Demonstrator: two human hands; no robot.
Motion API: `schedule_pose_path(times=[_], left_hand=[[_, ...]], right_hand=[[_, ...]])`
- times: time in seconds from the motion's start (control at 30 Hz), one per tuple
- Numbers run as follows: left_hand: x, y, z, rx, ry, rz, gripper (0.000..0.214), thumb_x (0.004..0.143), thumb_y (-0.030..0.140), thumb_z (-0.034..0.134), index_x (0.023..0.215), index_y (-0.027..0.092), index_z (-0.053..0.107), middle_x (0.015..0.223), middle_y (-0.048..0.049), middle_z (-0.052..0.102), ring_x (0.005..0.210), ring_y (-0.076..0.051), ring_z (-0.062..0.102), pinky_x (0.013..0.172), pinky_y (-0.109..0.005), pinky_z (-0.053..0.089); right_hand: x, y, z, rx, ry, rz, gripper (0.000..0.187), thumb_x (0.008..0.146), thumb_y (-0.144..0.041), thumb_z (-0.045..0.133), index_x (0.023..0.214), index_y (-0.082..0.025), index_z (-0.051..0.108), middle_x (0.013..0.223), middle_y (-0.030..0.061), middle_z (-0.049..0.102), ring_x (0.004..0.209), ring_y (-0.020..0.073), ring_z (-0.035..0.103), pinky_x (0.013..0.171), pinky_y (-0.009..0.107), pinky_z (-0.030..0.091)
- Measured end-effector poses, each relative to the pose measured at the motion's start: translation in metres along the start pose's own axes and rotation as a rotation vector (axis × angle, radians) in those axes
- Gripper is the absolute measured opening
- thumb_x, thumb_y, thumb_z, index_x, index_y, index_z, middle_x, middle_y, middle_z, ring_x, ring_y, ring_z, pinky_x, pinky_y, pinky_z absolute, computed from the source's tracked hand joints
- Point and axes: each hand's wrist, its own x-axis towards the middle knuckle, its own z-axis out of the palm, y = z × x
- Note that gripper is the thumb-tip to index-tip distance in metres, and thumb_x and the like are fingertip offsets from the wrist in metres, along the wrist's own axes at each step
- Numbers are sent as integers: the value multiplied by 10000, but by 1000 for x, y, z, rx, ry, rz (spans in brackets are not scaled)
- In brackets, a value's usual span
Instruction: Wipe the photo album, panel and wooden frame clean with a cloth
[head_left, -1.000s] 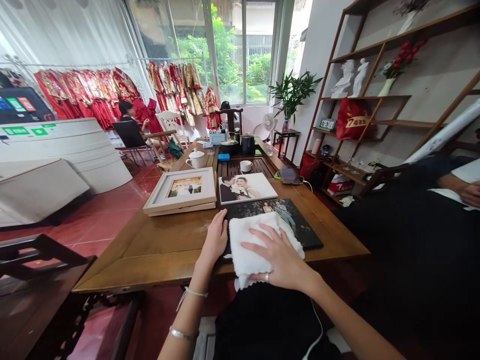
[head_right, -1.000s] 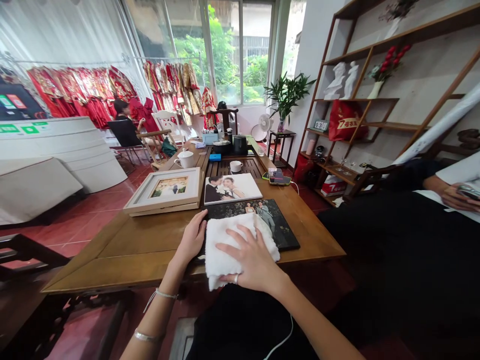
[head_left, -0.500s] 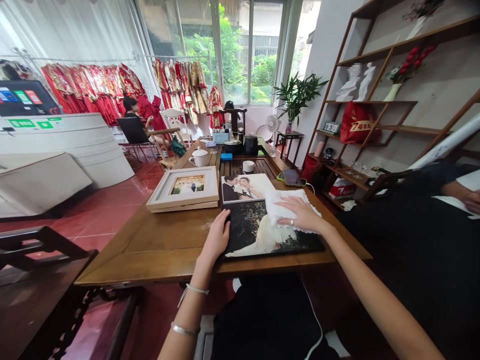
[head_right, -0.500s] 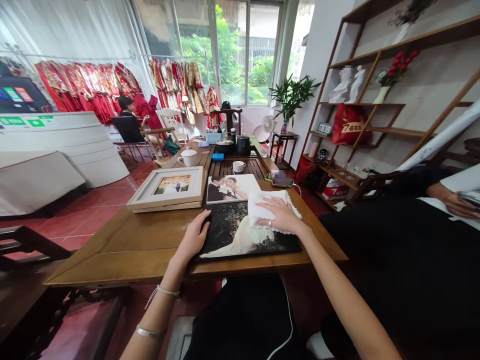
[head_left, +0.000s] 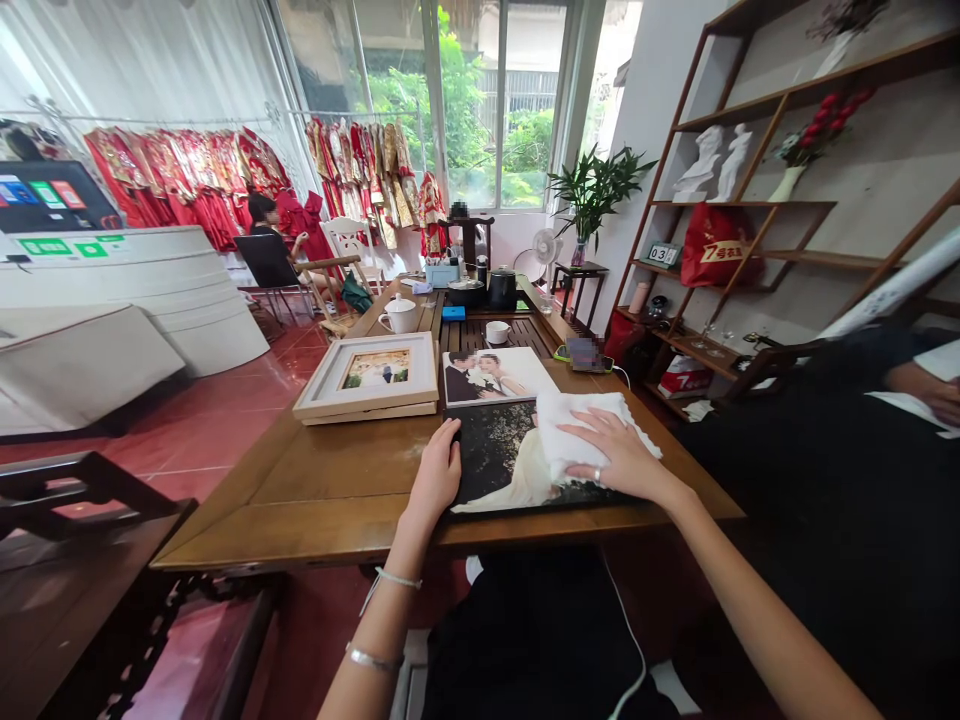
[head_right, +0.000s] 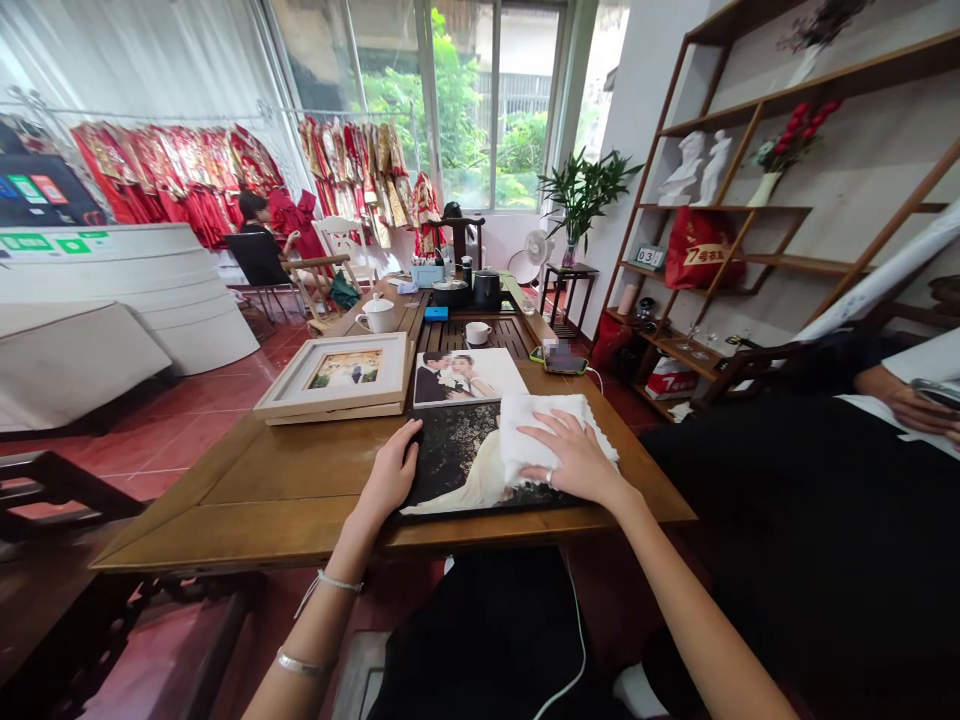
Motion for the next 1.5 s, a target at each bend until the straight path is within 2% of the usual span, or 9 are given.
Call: schedule_pose_path(times=[0.13, 0.27, 0.4, 0.7, 0.83, 0.97, 1.27, 1.37, 1.5], left_hand=[[0, -1, 0, 4, -8, 7, 393, 877, 139, 373, 1222, 128, 559, 1311, -145, 569, 1269, -223, 493, 1104, -440, 357], [1, -4, 0, -12, -35, 15, 394, 871, 132, 372, 1214, 134, 567, 1310, -143, 571, 1278, -224, 483, 1102, -446, 358], [2, -5, -2, -23, -38, 29, 386, 868, 130, 380, 1195, 162, 582, 1301, -122, 581, 1275, -218, 487, 1101, -443, 361], [0, -5, -4, -29, -52, 21, 378, 882, 136, 375, 1201, 139, 578, 1320, -139, 564, 1295, -217, 466, 1105, -438, 352], [-1, -2, -2, -31, -21, 13, 380, 876, 120, 373, 1192, 133, 584, 1298, -141, 582, 1285, -226, 478, 1102, -448, 356], [-1, 1, -1, -31, -11, -1, 383, 867, 105, 369, 1175, 144, 593, 1284, -131, 595, 1274, -226, 490, 1098, -449, 367], [0, 1, 1, -43, 4, 2, 389, 862, 105, 368, 1172, 160, 598, 1281, -114, 600, 1270, -219, 494, 1099, -442, 370], [0, 0, 1, -41, -5, 7, 388, 862, 111, 368, 1171, 156, 598, 1284, -116, 597, 1272, -220, 492, 1099, -442, 369], [-1, 0, 0, -41, -21, 8, 386, 868, 120, 363, 1178, 142, 592, 1292, -127, 590, 1284, -224, 478, 1103, -445, 363]], right_hand=[[-36, -9, -7, 36, 1, -54, 621, 783, -679, 518, 1326, -379, 497, 1452, 52, 422, 1328, 361, 313, 995, 595, 332], [-43, -9, -11, 68, -37, -63, 651, 748, -694, 551, 1315, -377, 510, 1444, 52, 431, 1334, 357, 306, 1018, 591, 310], [-23, -1, -9, 72, -51, -42, 652, 747, -690, 553, 1320, -383, 503, 1447, 44, 429, 1327, 356, 314, 1012, 594, 315], [51, 15, -4, 78, -101, 39, 672, 771, -694, 500, 1347, -350, 472, 1474, 65, 387, 1331, 385, 282, 976, 659, 296], [62, 15, 0, 56, -95, 60, 641, 790, -667, 495, 1345, -346, 469, 1471, 66, 391, 1328, 381, 286, 960, 665, 305], [45, 6, 5, -12, -39, 63, 615, 795, -655, 503, 1327, -345, 491, 1462, 67, 407, 1317, 385, 301, 947, 643, 331], [-38, -29, -5, 7, 7, -69, 626, 789, -661, 522, 1346, -378, 469, 1457, 59, 412, 1333, 372, 294, 993, 617, 302], [-43, -29, -9, 27, -27, -76, 635, 777, -682, 521, 1337, -386, 475, 1460, 50, 408, 1340, 364, 289, 1000, 614, 297], [-23, -22, -10, 41, -59, -36, 636, 772, -706, 502, 1324, -391, 486, 1455, 47, 418, 1329, 367, 304, 977, 622, 321]])
